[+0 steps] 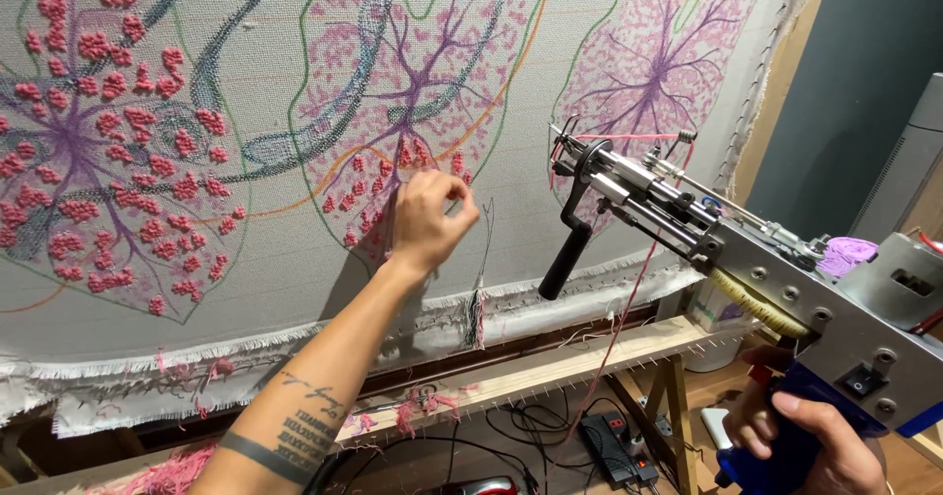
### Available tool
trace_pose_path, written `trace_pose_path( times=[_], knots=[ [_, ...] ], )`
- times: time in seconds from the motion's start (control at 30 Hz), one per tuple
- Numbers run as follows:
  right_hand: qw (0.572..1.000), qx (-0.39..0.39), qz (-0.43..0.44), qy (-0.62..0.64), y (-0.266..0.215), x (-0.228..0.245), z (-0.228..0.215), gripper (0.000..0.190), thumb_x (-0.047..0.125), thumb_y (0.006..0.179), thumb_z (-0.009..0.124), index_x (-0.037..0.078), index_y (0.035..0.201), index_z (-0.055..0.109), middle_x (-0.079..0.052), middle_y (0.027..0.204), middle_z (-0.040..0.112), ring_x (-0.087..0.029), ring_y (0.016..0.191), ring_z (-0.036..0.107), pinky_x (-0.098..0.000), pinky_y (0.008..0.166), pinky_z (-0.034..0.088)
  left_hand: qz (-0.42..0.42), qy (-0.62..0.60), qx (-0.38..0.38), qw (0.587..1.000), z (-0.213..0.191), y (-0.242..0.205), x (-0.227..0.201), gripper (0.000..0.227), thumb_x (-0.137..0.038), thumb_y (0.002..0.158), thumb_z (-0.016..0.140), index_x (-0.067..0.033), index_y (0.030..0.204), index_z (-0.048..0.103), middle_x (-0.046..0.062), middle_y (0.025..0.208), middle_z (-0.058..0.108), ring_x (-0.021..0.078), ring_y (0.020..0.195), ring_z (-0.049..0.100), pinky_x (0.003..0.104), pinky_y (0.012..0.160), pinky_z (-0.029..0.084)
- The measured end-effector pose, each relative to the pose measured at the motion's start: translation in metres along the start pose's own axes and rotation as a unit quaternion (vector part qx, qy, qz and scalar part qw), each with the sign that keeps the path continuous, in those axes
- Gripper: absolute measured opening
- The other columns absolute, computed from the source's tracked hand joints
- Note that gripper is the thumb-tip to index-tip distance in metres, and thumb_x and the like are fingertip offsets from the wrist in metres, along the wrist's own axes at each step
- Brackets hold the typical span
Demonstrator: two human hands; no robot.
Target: Using a tufting gun to create a floral pattern on a rug canvas.
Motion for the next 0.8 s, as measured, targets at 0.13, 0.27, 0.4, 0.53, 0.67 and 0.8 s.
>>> trace_pose_path(
  times=[0.13, 0.27, 0.4, 0.53, 0.67, 0.8],
  knots=[
    [1.0, -0.02, -0.008, 0.006, 0.001, 0.002, -0.002, 0.049, 0.021, 0.096, 0.052, -0.012, 0.132, 0.057, -0.011, 0.073, 0.041, -0.025, 0.065, 0.041, -0.0413, 0.064, 0.036, 0.115, 0.0, 0.027, 0.993, -0.002, -0.006, -0.012, 0.012, -0.017, 0.076, 0.077, -0.0106, 0.077, 0.067, 0.006, 0.084, 0.068, 0.0256, 0.086, 0.065, 0.042, 0.082, 0.051],
    [0.998, -0.047, 0.03, 0.015, 0.007, -0.006, -0.012, 0.045, 0.023, 0.097, 0.053, -0.011, 0.127, 0.055, -0.011, 0.074, 0.041, -0.026, 0.065, 0.04, -0.0423, 0.066, 0.037, 0.014, -0.031, -0.004, 0.999, -0.007, 0.007, -0.008, 0.018, -0.023, 0.084, 0.078, -0.0085, 0.083, 0.068, 0.007, 0.087, 0.067, 0.0234, 0.08, 0.067, 0.038, 0.075, 0.056],
    [0.999, -0.039, 0.037, 0.008, 0.008, -0.009, -0.013, 0.046, 0.023, 0.096, 0.055, -0.009, 0.13, 0.057, -0.01, 0.073, 0.041, -0.025, 0.064, 0.041, -0.0405, 0.063, 0.036, -0.056, 0.007, -0.057, 0.997, -0.007, 0.012, 0.0, 0.021, -0.026, 0.085, 0.08, -0.006, 0.089, 0.073, 0.011, 0.092, 0.07, 0.0298, 0.078, 0.069, 0.043, 0.067, 0.054],
    [1.0, -0.002, 0.014, 0.024, 0.008, -0.008, -0.01, 0.047, 0.022, 0.096, 0.055, -0.011, 0.13, 0.057, -0.01, 0.071, 0.041, -0.024, 0.063, 0.041, -0.0394, 0.062, 0.037, -0.109, -0.019, -0.03, 0.993, 0.002, 0.008, 0.011, 0.013, -0.02, 0.092, 0.072, -0.0063, 0.093, 0.073, 0.011, 0.093, 0.07, 0.029, 0.08, 0.07, 0.042, 0.071, 0.055],
    [0.998, -0.045, 0.039, 0.0, 0.002, -0.002, -0.003, 0.045, 0.022, 0.096, 0.052, -0.008, 0.13, 0.057, -0.009, 0.072, 0.041, -0.024, 0.065, 0.041, -0.0466, 0.064, 0.044, -0.005, -0.02, 0.011, 1.0, 0.001, -0.008, 0.003, 0.011, -0.014, 0.097, 0.068, -0.0037, 0.098, 0.068, 0.012, 0.096, 0.067, 0.0296, 0.088, 0.066, 0.041, 0.08, 0.053],
    [0.998, -0.009, 0.048, 0.031, 0.024, -0.026, -0.042, 0.035, 0.021, 0.102, 0.055, -0.009, 0.116, 0.048, -0.011, 0.074, 0.041, -0.027, 0.066, 0.042, -0.0434, 0.064, 0.038, 0.111, 0.008, 0.072, 0.991, -0.002, -0.015, -0.022, 0.013, -0.016, 0.094, 0.071, -0.005, 0.099, 0.067, 0.011, 0.097, 0.066, 0.0299, 0.092, 0.066, 0.042, 0.084, 0.053]
  ],
)
Point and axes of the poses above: each hand's wrist, its own y-axis towards the middle knuckle, its own z-axis out of the palm, x = y × z, the point moved 6 cm from there along y, towards the middle knuckle
